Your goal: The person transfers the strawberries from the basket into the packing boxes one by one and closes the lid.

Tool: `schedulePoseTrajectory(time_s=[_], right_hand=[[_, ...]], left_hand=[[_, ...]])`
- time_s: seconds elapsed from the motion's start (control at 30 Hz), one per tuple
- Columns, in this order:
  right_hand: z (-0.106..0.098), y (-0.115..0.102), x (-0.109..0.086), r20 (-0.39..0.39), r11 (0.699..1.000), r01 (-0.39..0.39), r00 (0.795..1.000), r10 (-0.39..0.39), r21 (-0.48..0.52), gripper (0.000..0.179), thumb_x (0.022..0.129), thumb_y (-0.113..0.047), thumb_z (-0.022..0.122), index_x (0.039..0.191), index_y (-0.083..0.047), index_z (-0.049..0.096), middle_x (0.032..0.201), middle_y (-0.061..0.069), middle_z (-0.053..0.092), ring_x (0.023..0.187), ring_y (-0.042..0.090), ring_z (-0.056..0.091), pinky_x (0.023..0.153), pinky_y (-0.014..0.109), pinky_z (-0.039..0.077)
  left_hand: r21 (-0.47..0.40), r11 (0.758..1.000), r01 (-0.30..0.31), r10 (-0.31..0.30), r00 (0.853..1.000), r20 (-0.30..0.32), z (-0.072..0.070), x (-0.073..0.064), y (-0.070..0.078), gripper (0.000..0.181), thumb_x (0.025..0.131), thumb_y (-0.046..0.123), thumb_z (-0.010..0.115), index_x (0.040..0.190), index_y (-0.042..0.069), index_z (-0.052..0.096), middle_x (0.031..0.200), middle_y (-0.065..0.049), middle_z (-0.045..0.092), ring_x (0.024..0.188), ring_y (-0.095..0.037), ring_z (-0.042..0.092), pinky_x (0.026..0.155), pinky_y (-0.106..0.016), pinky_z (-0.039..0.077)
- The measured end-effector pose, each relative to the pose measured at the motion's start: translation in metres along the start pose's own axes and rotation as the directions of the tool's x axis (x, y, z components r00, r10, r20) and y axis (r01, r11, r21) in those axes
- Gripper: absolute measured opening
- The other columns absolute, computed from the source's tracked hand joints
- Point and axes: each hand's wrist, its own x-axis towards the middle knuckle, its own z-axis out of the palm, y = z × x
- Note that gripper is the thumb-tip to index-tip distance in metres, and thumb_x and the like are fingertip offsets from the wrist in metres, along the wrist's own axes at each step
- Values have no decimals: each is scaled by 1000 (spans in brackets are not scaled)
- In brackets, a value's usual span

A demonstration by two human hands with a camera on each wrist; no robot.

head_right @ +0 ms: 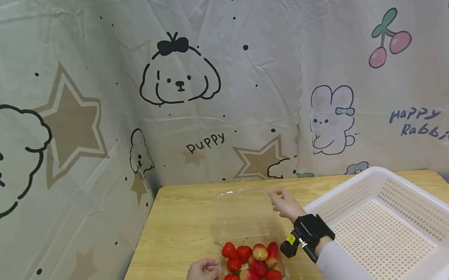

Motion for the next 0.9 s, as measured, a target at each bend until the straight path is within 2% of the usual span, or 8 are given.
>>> schedulePoseTrajectory(time_s=[0.1,0.2,0.3,0.4,0.5,0.6,0.73,0.9], right_hand=[[0,9,-10,-23,996,-7,1000,9,91,69,96,-51,28,125,11,34,122,32,42,114,46,44,91,54,41],[5,22,-19,-70,992,9,998,-1,122,71,92,-58,29,118,8,39,121,28,43,114,44,45,91,54,41],[13,30,-35,-126,990,44,992,-27,136,60,95,-50,34,110,6,43,116,23,45,112,38,45,94,51,40],[23,43,-51,-196,986,100,978,-73,132,42,97,-35,40,105,6,47,110,19,49,106,28,46,93,42,40],[32,55,-65,-231,984,126,968,-94,125,28,96,-21,43,101,6,47,113,19,50,107,24,45,93,37,36],[38,67,-77,-225,982,128,970,-94,140,24,95,-17,45,105,5,45,120,22,48,115,29,43,99,41,33],[43,82,-87,-204,975,172,969,-142,140,31,93,-13,47,115,8,42,125,28,44,122,41,37,101,53,30],[46,100,-97,-176,971,212,966,-191,109,41,90,-11,51,124,8,36,130,32,38,121,52,31,98,62,28]], left_hand=[[-3,1000,11,-11,1000,3,0,0,0,20,77,-6,62,93,-17,57,69,-6,58,52,-10,53,50,-34,53],[-4,1000,14,-14,1000,6,-1,1,0,21,78,-5,61,94,-17,57,69,-5,58,52,-10,54,51,-34,53],[-5,1000,11,-11,1000,8,-1,0,1,21,79,-5,61,95,-18,57,70,-6,59,52,-11,54,51,-33,53],[-4,1000,0,1,1000,13,0,-1,1,23,80,-4,61,97,-19,56,72,-7,60,53,-11,55,51,-32,53],[-2,1000,-6,6,1000,18,0,-2,1,25,82,-2,60,99,-20,56,73,-8,61,55,-11,55,51,-31,52],[-11,1000,-17,17,1000,15,0,-2,1,27,83,-1,60,101,-20,55,75,-10,62,56,-11,55,52,-33,53],[-32,999,-21,22,1000,22,0,-2,-2,29,85,1,59,103,-20,54,74,-10,60,56,-11,55,53,-34,53],[-82,995,49,-45,998,50,-1,-2,-6,30,90,0,50,110,-22,50,78,-7,57,62,-9,56,57,-28,53]])
